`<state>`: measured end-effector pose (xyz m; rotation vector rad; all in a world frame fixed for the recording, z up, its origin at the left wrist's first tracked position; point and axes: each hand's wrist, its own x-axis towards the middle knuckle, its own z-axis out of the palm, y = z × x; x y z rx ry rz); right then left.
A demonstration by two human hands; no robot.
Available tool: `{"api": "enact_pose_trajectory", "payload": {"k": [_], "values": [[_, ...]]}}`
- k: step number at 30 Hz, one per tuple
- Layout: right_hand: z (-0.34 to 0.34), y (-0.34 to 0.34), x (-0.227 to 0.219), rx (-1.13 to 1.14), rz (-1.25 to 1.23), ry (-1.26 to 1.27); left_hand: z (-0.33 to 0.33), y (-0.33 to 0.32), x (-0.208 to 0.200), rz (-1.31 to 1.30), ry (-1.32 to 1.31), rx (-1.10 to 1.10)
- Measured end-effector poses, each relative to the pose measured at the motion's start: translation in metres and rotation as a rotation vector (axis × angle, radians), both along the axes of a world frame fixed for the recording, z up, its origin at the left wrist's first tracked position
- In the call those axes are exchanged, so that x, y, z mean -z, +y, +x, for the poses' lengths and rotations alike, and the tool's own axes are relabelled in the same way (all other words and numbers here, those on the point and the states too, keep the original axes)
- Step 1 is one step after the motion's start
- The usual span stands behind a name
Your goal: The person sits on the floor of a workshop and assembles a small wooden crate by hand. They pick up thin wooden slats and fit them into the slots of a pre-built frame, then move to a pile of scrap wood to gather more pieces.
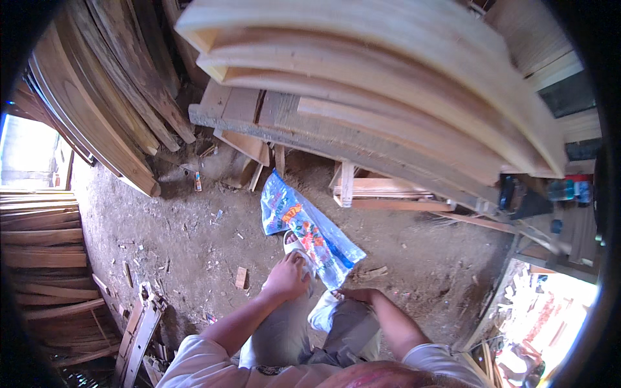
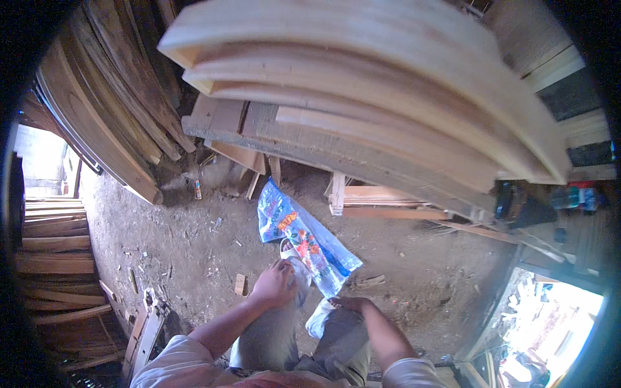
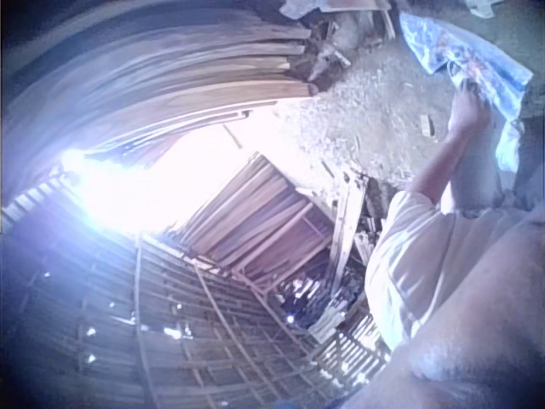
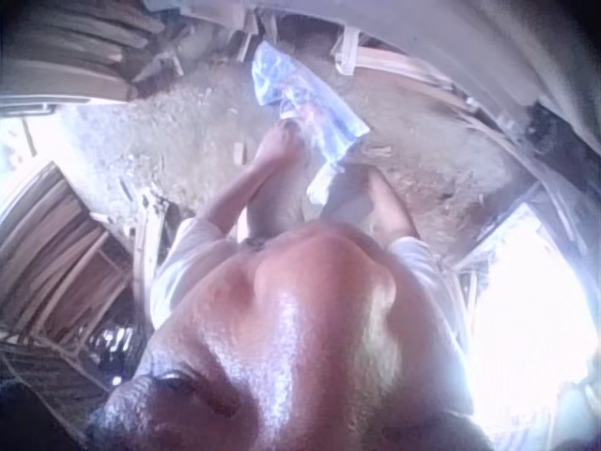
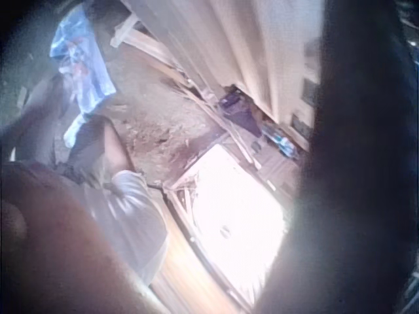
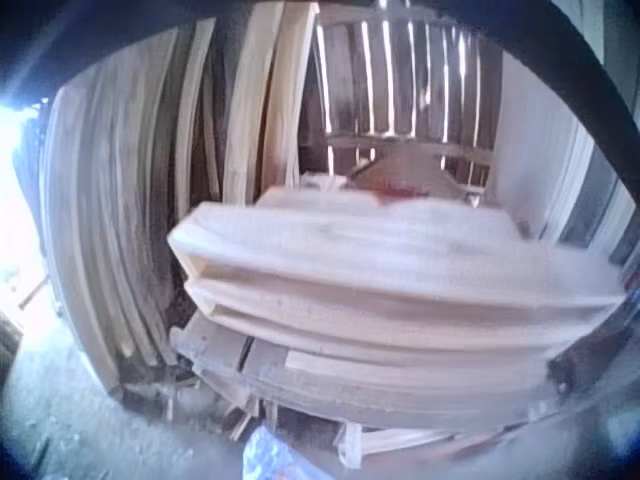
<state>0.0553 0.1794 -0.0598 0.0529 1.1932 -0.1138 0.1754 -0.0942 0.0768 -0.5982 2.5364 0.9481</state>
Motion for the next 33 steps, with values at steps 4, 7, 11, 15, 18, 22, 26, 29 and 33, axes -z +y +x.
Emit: {"api": "enact_pose_trajectory", "payload": {"k": [4,7,11,15,18,22,26,29,33], "values": [[-0.023,-0.055,-0.109,0.718,-0.292,0.005,-0.029,0.016,-0.021,-0.029,-0.111,0.001],[-0.046,-0.037,-0.169,0.559,-0.738,0.765,-0.018,0.014,-0.005,-0.192,0.085,0.127],[-0.105,0.049,-0.264,0.376,-0.493,0.967,-0.039,0.000,-0.095,-0.207,-0.056,0.390],[-0.131,0.178,-0.287,0.467,-0.305,0.952,-0.070,-0.023,-0.154,-0.182,-0.201,0.169],[-0.136,0.266,-0.229,0.495,-0.284,1.106,-0.052,-0.046,-0.130,-0.358,-0.260,0.079],[-0.189,0.299,-0.230,0.308,-0.136,0.828,-0.007,-0.057,-0.095,-0.419,-0.432,-0.015],[-0.245,0.291,-0.235,0.321,-0.294,0.790,-0.014,0.013,-0.142,-0.327,-0.489,-0.330],[-0.287,0.265,-0.220,0.592,-0.437,0.806,-0.027,0.043,-0.154,-0.235,-0.527,-0.463],[-0.305,0.161,-0.310,0.855,-0.514,0.651,0.036,0.050,-0.107,-0.323,-0.358,-0.226]]}}
